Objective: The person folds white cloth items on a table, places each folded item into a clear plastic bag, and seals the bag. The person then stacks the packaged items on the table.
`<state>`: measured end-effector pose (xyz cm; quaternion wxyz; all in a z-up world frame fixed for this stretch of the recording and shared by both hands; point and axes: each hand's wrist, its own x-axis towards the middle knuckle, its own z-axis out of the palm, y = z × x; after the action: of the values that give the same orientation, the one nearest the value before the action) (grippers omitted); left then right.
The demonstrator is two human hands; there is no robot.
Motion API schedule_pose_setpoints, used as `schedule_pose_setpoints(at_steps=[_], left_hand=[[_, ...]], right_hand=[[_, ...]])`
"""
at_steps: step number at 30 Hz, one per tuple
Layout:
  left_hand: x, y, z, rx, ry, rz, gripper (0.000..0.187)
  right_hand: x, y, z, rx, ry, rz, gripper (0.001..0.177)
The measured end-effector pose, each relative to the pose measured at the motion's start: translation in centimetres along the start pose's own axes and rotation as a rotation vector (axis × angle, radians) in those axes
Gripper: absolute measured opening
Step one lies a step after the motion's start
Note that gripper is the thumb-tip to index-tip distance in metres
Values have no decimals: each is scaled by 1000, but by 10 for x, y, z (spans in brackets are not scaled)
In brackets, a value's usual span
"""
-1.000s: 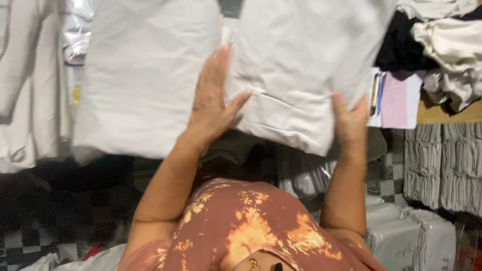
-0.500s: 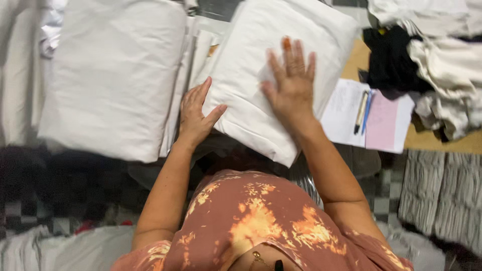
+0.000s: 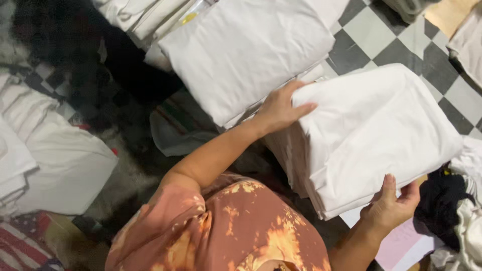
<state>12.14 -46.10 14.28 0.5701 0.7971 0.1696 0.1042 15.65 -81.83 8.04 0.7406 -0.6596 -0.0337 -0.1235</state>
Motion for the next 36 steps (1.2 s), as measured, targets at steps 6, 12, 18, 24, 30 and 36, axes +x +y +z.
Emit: schedule_pose_setpoints(at_steps=[6, 12, 18, 24, 30, 36], left_hand=[[-3, 4, -31, 244, 256, 670, 34], [4, -25, -103, 120, 424, 657, 28], [4, -82, -232, 350, 701, 531, 27], [57, -150, -337, 780, 847, 410, 43], [54, -173, -341, 840, 654, 340, 71], [56, -173, -345, 830, 588, 364, 66]], right_hand=[[-13, -19, 16, -1068, -181, -411, 81], [-1, -8, 96, -1280, -301, -181, 89], [10, -81, 204, -794, -392, -136, 45], [5, -65, 446, 360, -978, 488, 44], [39, 77, 653, 499, -634, 939, 54], [64, 146, 702, 414, -435, 657, 45]])
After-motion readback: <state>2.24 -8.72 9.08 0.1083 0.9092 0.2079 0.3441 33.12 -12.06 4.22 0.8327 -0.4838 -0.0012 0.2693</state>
